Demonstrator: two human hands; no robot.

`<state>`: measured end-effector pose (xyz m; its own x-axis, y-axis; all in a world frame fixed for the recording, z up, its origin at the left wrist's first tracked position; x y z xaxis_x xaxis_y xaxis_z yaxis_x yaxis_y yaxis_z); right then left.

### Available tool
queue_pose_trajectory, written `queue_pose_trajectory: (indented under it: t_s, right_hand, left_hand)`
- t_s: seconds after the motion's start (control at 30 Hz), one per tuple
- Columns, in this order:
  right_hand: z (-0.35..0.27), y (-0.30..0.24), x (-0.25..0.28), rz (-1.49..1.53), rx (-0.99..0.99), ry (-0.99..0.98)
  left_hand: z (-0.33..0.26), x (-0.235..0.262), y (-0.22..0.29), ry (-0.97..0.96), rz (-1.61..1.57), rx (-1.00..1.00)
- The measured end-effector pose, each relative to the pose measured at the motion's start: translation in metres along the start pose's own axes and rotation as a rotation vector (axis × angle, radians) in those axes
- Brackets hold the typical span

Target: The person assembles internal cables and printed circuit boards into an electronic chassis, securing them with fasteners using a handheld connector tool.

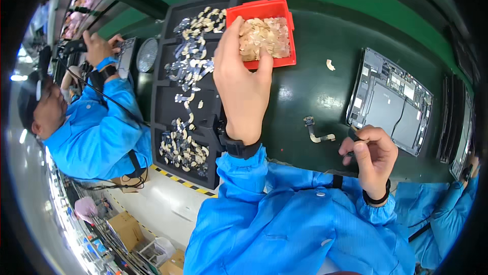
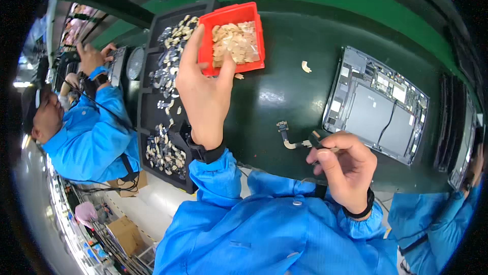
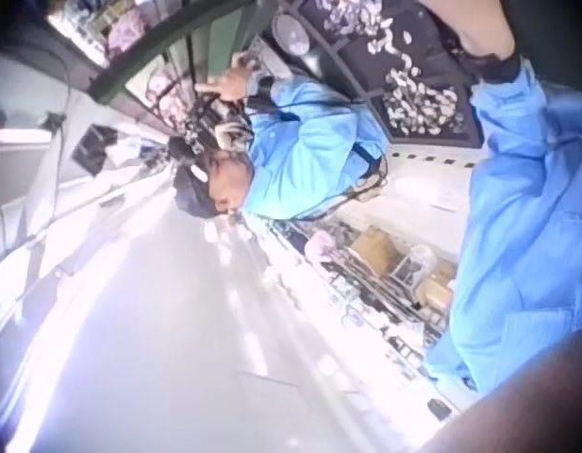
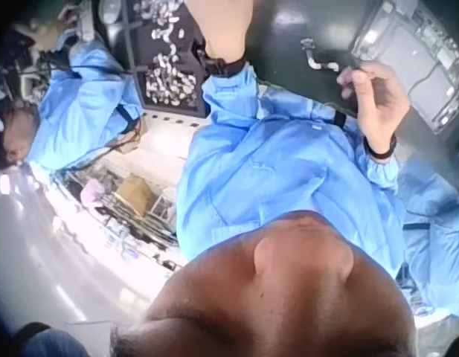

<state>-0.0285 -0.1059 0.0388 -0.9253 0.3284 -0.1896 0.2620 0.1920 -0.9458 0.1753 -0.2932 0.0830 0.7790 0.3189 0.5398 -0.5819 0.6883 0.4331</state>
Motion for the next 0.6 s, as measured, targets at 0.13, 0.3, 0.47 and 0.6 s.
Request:
queue_pose_trajectory:
  t_s: [0.13,0.3,0.47,0.6]
  right_hand:
    - [-0.008,-0.002,0.021,-0.048,0.0,-0.052]
    - [-0.011,-0.008,0.021,-0.074,0.048,-0.121]
    - [-0.011,-0.015,0.024,-0.126,0.124,-0.181]
    - [-0.017,-0.021,0.034,-0.145,0.175,-0.134]
  left_hand:
    - [-0.036,0.026,0.001,0.021,0.059,0.114]
    - [-0.093,-0.016,0.002,-0.292,0.216,0.146]
    - [-0.081,-0.053,0.009,-0.439,0.262,0.066]
    - [-0.091,-0.086,0.062,-0.626,-0.047,0.09]
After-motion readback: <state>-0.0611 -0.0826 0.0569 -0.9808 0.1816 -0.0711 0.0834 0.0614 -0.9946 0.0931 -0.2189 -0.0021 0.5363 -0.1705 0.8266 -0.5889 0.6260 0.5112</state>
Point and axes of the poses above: each hand's wrist, its own z-axis towards the middle knuckle, its own x-axis out of the back of the hand, y = z × x, the point moved 8 cm from there along z, towards the middle knuckle, and after that the axes turned 15 degrees about -x, right-handed, at the moved point
